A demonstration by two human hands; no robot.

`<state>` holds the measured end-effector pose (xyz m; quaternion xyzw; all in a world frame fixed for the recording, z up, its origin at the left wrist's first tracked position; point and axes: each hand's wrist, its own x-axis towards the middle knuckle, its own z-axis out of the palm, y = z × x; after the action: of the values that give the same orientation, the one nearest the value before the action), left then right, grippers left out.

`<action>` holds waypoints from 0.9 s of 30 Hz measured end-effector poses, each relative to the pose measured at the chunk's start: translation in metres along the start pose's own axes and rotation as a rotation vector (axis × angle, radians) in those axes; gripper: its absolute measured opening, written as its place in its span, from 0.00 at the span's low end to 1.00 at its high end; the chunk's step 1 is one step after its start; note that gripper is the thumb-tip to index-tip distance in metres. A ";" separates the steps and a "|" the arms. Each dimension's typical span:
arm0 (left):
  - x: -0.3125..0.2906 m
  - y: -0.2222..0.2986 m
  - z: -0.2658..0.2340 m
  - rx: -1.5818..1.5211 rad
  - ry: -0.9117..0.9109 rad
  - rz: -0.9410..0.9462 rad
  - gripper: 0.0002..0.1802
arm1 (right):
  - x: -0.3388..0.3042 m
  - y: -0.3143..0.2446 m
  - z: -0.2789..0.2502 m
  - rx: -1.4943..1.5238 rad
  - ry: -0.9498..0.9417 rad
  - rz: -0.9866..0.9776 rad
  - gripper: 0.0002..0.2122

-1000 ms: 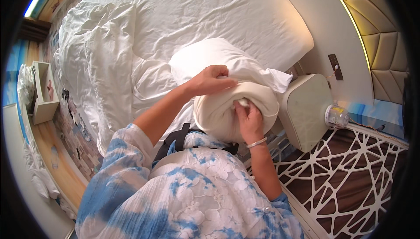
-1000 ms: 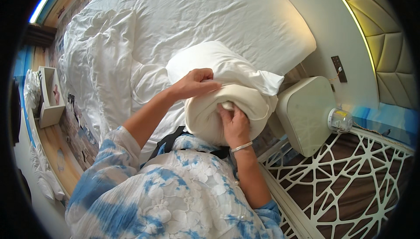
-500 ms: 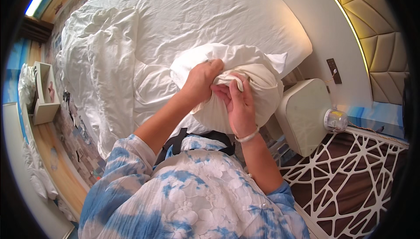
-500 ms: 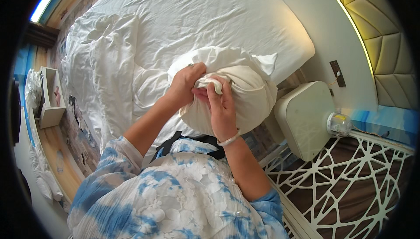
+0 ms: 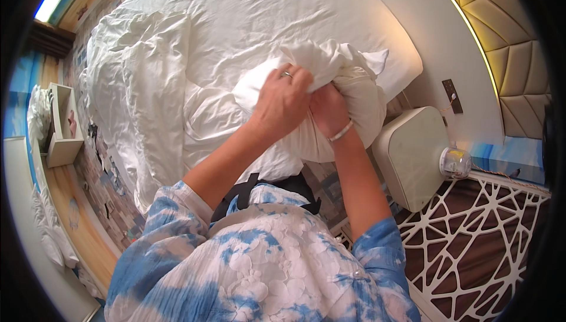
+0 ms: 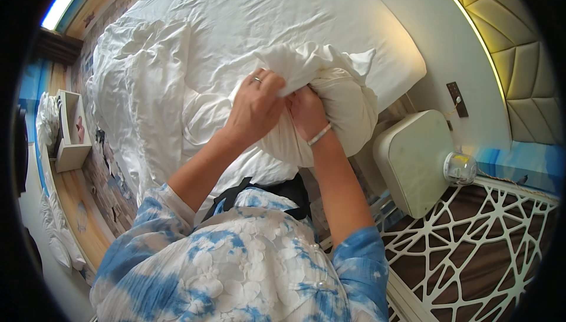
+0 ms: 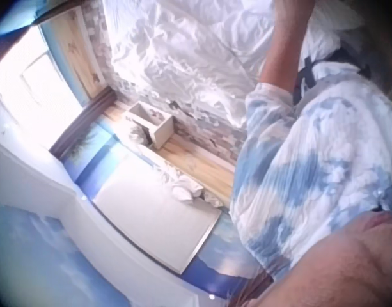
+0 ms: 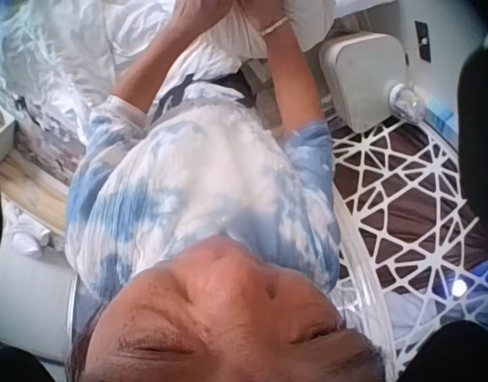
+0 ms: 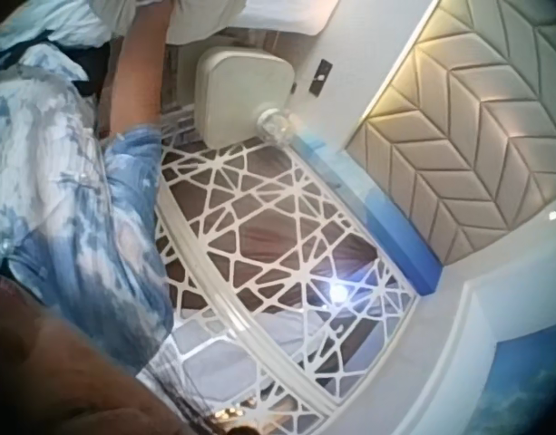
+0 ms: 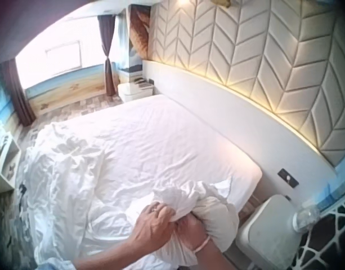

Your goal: The person inserts a pillow into a white pillowcase on a bed. They align the corners, push the pillow inside, and smooth the case before placing the finished pillow on the bed.

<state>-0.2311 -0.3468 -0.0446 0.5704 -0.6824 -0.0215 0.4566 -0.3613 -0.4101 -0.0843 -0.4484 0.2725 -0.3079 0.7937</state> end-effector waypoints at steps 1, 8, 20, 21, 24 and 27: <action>0.001 -0.001 -0.006 0.060 0.022 -0.014 0.13 | -0.005 -0.010 0.009 0.391 -0.025 0.043 0.15; -0.047 0.016 0.001 0.162 -0.041 -0.020 0.17 | -0.019 0.009 0.029 0.484 -0.123 0.213 0.23; -0.031 0.005 -0.046 -0.178 0.211 -0.438 0.15 | -0.012 -0.012 0.034 0.402 0.063 0.154 0.20; -0.029 0.001 -0.048 -0.201 0.178 -0.395 0.13 | -0.014 -0.011 0.034 0.439 0.026 0.161 0.20; -0.020 0.006 -0.052 -0.294 0.163 -0.372 0.06 | -0.023 -0.015 0.040 0.605 -0.064 0.179 0.20; -0.021 0.017 -0.054 -0.720 0.138 -0.654 0.14 | -0.032 -0.015 0.046 0.775 -0.125 0.180 0.21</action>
<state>-0.2107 -0.2974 -0.0160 0.5610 -0.3849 -0.3605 0.6381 -0.3538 -0.3674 -0.0450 -0.1082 0.1255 -0.2892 0.9428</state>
